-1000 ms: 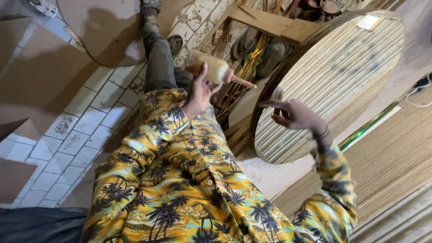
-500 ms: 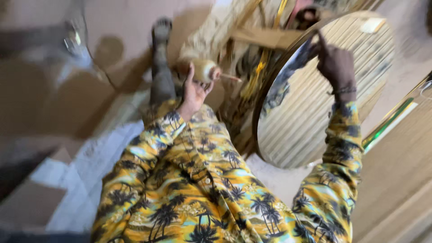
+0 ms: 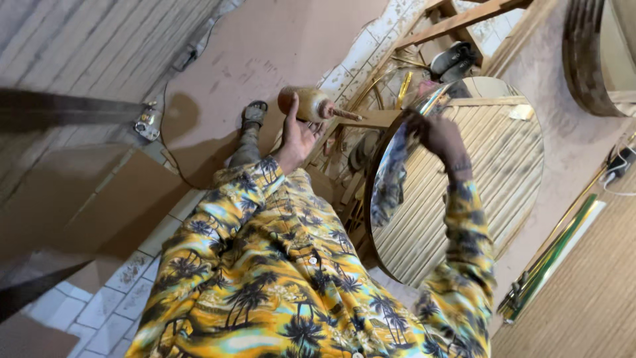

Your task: The person holds a wooden mallet and taps along the edges of round mirror frames resting on a workbench, repositioning the round mirrors and leaning over them to check the edges between taps. They work on one mirror, then move to another round mirror on the bench and continue tapping its frame edge.

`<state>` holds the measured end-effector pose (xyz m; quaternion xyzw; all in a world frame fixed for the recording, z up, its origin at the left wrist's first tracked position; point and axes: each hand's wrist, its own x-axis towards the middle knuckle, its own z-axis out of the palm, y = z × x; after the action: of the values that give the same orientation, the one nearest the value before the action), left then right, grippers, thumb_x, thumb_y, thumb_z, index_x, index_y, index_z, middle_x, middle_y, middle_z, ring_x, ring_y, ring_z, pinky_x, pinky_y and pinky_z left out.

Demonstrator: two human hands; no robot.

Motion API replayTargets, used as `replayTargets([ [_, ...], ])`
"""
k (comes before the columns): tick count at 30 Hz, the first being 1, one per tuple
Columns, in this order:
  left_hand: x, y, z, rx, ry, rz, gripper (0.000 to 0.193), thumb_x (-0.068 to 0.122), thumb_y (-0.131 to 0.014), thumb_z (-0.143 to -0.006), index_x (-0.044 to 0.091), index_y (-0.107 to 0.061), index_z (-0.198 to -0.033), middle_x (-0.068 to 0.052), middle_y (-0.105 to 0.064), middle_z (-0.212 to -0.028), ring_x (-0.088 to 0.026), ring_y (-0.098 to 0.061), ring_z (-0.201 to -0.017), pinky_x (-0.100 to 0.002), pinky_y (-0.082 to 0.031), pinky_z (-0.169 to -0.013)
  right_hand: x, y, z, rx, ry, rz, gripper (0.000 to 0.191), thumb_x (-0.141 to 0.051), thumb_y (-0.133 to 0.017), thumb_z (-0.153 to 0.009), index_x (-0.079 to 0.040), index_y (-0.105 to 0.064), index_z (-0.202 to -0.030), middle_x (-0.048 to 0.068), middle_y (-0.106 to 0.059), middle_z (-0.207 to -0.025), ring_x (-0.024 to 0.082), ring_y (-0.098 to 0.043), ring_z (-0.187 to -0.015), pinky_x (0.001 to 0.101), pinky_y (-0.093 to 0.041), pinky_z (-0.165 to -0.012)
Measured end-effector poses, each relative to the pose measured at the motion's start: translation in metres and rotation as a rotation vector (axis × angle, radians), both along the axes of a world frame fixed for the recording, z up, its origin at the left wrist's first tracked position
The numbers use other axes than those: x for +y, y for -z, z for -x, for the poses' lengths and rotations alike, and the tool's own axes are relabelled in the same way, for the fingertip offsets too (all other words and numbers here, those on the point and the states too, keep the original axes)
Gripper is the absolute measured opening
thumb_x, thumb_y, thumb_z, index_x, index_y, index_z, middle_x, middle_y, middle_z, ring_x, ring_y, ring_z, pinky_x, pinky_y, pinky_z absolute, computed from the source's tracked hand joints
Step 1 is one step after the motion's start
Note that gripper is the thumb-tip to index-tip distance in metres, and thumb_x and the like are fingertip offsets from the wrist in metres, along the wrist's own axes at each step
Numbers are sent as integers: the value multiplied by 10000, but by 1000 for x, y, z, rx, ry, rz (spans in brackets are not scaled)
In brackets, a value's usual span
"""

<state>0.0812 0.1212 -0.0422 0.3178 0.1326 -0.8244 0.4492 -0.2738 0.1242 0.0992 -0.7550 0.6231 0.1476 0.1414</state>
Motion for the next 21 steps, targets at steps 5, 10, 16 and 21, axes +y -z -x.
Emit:
replayTargets([
  [5,2,7,-1,-152,94,-35,1117,772,-682,-667,88,-321,-1472,-99,-540,-1333,-224,-566,-1162,-406,-502,-856,3,-39,-34,-133,-165,-523,556,-195,-675,-845,-290,-640,-1392,173,-734,-736,321,-702,-670,425,-597,-697],
  [10,7,-2,27,-57,35,-46,1137,752,-734,-719,32,-350,-1511,-133,-523,-1359,-236,-561,-1187,-376,-491,-956,-35,-41,-59,53,-128,-414,512,-241,-708,-832,-222,-622,-1337,110,-768,-875,273,-726,-733,407,-593,-706],
  [16,22,-6,39,-57,77,54,1062,777,-695,-703,99,-416,-1471,-81,-577,-1328,-204,-574,-1172,-345,-457,-897,-21,26,-82,278,-383,-675,295,-322,-711,-875,-102,-792,-1055,132,-794,-919,239,-743,-733,381,-612,-656],
  [21,29,-2,31,-20,-26,-20,955,757,-674,-756,111,-485,-1433,-71,-590,-1308,-202,-574,-1149,-351,-479,-869,2,46,-97,40,-141,-1070,373,-199,-681,-844,-81,-663,-1197,146,-779,-893,236,-757,-675,361,-613,-556],
])
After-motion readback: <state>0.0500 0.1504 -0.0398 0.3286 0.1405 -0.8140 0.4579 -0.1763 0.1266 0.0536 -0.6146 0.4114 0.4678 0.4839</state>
